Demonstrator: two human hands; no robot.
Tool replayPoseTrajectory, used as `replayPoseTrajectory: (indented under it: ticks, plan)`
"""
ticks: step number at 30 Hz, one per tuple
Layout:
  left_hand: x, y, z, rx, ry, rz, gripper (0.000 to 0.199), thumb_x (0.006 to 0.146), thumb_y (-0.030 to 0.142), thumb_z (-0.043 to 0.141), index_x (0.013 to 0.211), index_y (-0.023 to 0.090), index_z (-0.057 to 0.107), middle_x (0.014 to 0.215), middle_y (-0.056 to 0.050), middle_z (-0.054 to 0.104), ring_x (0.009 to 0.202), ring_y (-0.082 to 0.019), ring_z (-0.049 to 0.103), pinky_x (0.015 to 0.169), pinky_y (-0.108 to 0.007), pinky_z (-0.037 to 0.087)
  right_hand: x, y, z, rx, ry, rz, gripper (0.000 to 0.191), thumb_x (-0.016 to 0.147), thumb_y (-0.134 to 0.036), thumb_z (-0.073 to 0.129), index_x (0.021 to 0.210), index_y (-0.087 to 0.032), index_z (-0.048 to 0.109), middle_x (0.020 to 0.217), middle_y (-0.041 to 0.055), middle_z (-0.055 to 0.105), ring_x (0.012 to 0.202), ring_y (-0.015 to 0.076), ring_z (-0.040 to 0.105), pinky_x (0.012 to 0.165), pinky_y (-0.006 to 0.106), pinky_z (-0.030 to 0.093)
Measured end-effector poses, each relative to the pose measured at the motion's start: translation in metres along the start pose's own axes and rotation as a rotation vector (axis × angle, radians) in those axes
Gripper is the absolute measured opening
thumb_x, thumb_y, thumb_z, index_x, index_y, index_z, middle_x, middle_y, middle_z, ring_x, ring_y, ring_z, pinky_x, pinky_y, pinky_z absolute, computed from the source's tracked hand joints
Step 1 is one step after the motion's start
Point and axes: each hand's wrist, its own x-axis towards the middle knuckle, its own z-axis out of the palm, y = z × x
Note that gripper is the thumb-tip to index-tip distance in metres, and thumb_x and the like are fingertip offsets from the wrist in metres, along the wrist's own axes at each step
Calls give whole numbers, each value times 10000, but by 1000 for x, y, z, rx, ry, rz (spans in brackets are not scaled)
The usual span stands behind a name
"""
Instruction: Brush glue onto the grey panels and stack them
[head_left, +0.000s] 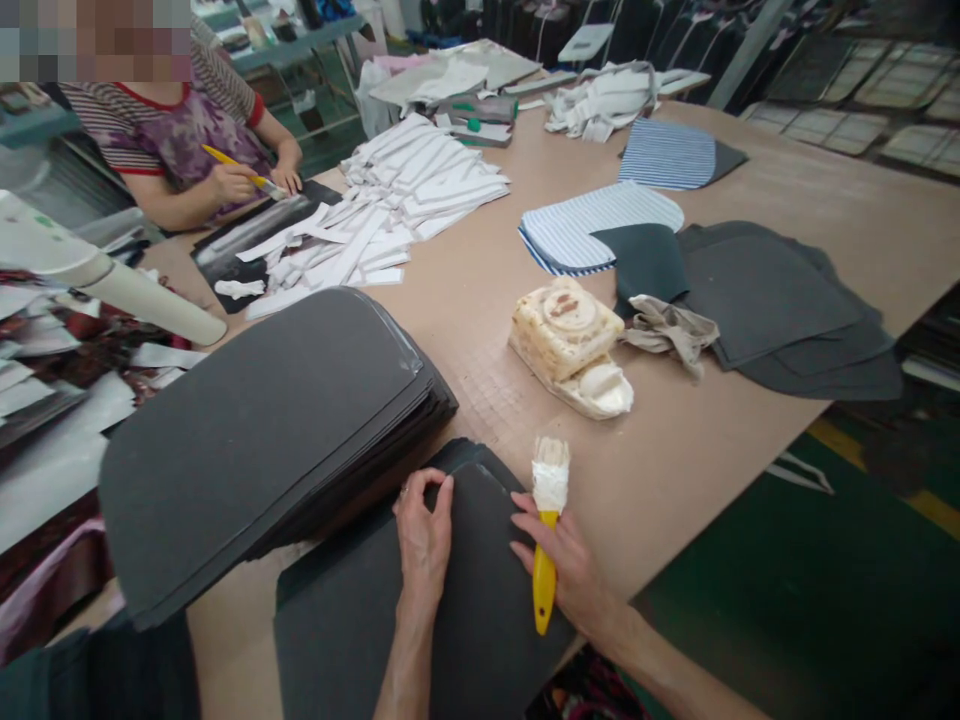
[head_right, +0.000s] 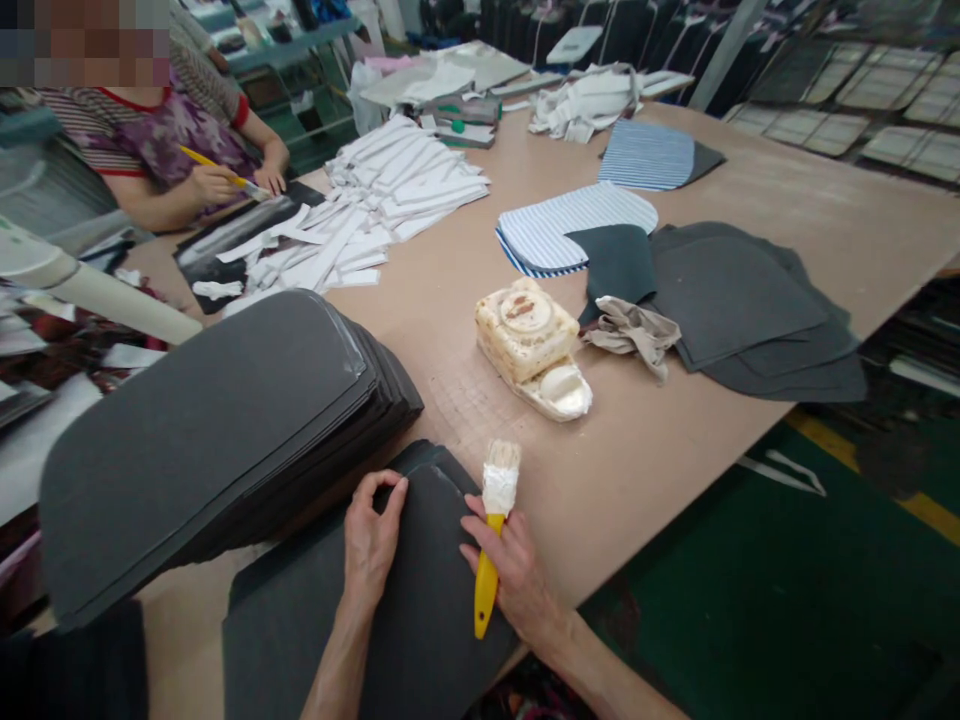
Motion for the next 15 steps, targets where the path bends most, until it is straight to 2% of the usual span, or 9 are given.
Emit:
replayPoseTrajectory:
  ticks: [7, 15]
  plan:
    - [1, -1, 6, 7, 23, 3, 190, 799, 374, 479, 726, 219, 558, 760, -15, 606, 794, -207, 564, 792, -369, 407, 1, -1, -4, -9, -39, 14, 360, 855, -123, 551, 1200, -211, 500, 1239, 126, 570, 1120, 248, 545, 909, 435, 497]
    - [2, -1, 5, 16, 23, 13, 177, 802, 361, 494, 723, 218, 564, 762, -14, 612, 800, -202, 571, 791, -357, 415, 4, 0, -5, 26, -1, -5, 349, 838, -112, 564, 1175, -195, 520, 1214, 132, 587, 1118, 240, 554, 913, 418, 500]
